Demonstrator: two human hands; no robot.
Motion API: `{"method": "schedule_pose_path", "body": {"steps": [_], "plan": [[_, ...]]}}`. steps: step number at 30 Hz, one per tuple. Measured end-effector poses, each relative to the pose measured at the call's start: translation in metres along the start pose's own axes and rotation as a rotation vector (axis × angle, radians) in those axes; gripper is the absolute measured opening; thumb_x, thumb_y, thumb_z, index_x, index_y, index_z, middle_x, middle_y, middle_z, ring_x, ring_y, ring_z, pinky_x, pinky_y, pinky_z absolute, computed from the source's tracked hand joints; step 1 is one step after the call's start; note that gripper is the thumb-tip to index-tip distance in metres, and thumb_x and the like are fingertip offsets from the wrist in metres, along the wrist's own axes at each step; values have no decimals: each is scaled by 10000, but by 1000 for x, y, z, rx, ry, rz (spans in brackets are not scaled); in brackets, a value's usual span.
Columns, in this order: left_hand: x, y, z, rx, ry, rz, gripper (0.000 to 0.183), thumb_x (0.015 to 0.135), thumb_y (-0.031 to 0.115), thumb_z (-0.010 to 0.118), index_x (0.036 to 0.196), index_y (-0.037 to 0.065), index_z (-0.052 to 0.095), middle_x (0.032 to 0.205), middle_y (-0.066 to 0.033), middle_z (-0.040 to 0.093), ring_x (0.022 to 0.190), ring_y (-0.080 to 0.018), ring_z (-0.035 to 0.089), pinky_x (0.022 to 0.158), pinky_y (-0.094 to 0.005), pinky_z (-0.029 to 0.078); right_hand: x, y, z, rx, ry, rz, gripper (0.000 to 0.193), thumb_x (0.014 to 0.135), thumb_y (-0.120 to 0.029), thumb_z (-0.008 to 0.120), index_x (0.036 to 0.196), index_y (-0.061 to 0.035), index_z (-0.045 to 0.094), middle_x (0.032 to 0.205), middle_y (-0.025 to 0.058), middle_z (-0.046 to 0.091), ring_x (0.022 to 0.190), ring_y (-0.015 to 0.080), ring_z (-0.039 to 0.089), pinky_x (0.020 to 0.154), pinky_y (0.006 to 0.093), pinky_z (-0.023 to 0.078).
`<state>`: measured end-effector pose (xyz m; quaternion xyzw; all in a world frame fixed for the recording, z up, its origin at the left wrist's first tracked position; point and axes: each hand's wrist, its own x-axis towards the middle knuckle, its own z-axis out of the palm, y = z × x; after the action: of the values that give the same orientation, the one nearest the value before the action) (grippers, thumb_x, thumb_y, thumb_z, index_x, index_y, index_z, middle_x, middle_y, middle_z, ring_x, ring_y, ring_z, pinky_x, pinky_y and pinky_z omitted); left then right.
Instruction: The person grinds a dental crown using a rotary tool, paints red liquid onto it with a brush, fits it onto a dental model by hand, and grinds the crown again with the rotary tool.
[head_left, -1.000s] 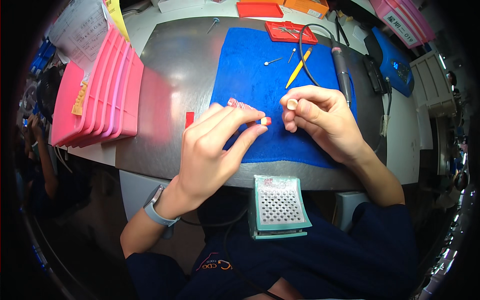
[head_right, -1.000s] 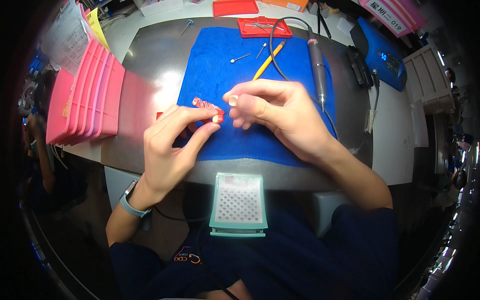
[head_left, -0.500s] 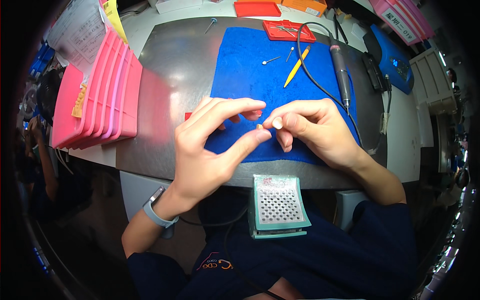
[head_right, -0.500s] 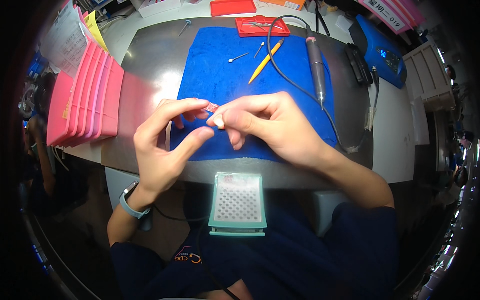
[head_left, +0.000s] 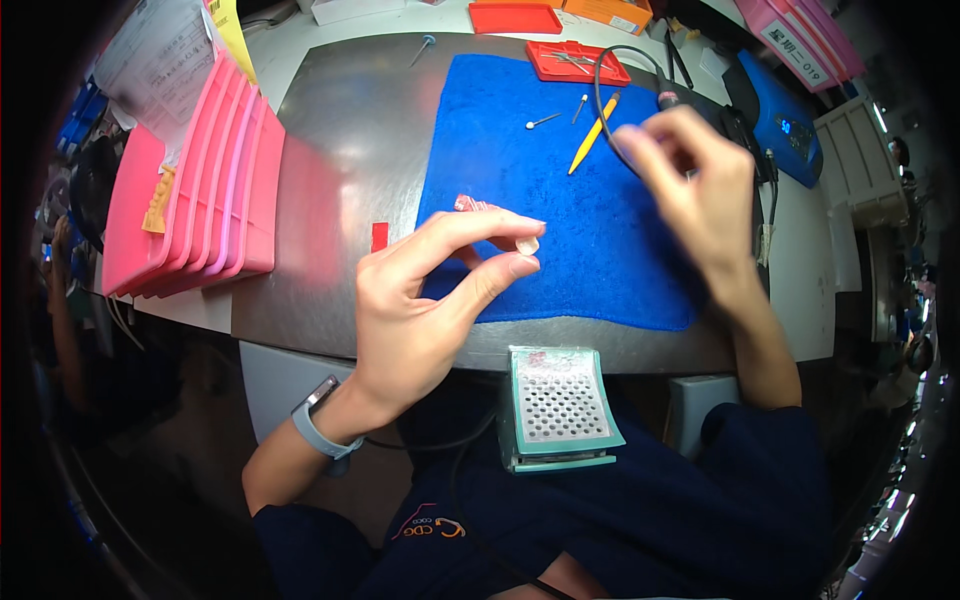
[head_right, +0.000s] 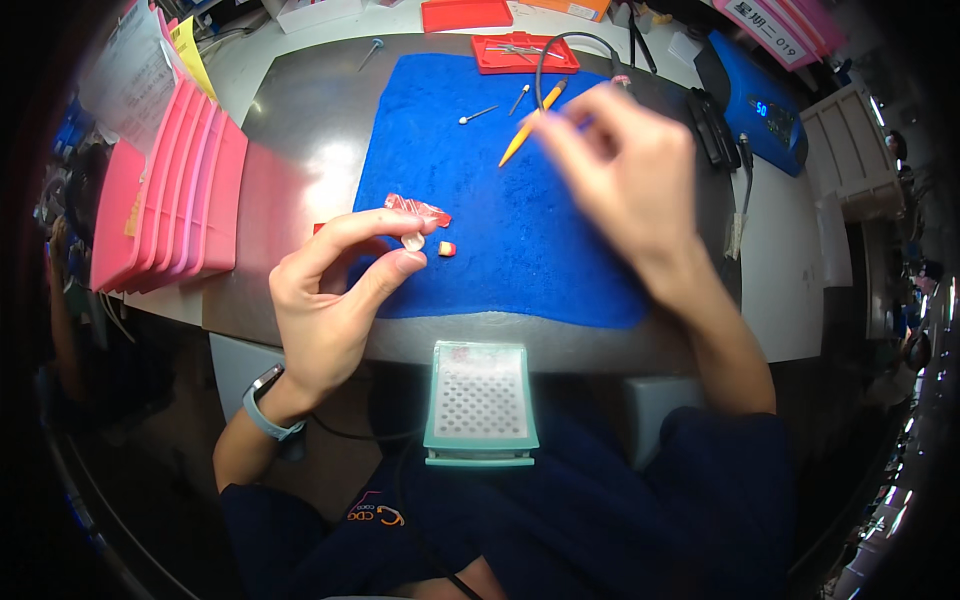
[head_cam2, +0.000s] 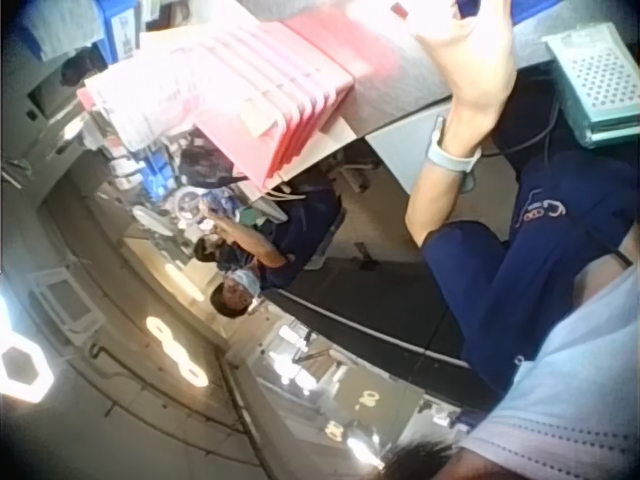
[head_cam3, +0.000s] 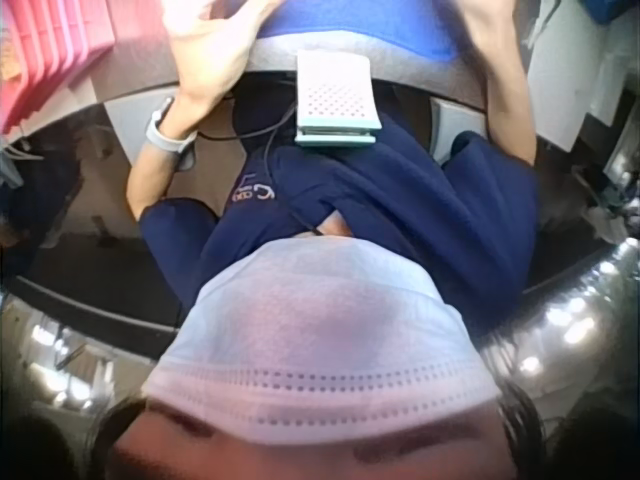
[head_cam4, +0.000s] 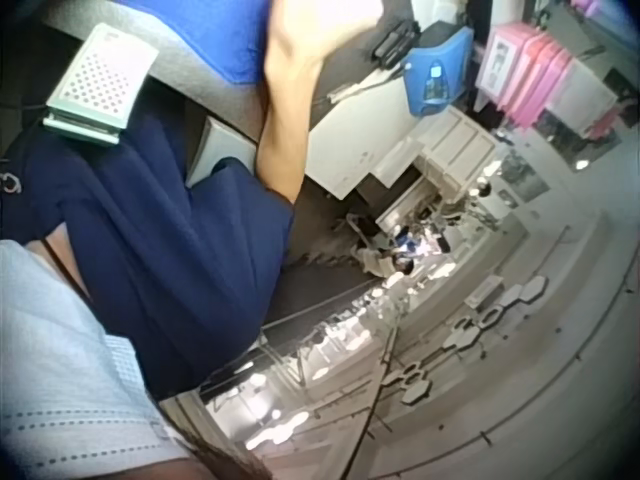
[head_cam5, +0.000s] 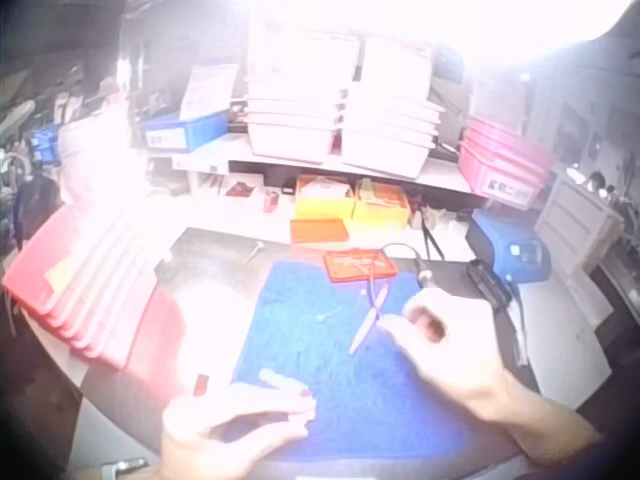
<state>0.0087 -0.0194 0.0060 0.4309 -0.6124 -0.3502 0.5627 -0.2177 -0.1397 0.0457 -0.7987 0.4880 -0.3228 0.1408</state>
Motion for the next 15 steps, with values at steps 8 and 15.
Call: {"method": "schedule_pose_path", "body": {"steps": [8, 15], "plan": [[-5, 7, 14, -156, -46, -138, 244, 1014, 17, 614, 1250, -42, 615, 1196, -187, 714, 1035, -200, 722, 766, -253, 557, 42, 109, -30, -304, -342, 353, 538, 860, -522, 742, 813, -22, 549, 653, 56, 573, 627, 155, 556, 585, 347, 423], [-12, 10, 19, -357, -25, -271, 211, 1012, 25, 623, 1217, -11, 586, 1189, -170, 717, 1007, -183, 726, 737, -239, 544, 50, 91, -65, 1442, -433, 386, 318, 1019, -346, 582, 901, -52, 556, 605, -44, 323, 520, 57, 328, 455, 215, 267]]}}
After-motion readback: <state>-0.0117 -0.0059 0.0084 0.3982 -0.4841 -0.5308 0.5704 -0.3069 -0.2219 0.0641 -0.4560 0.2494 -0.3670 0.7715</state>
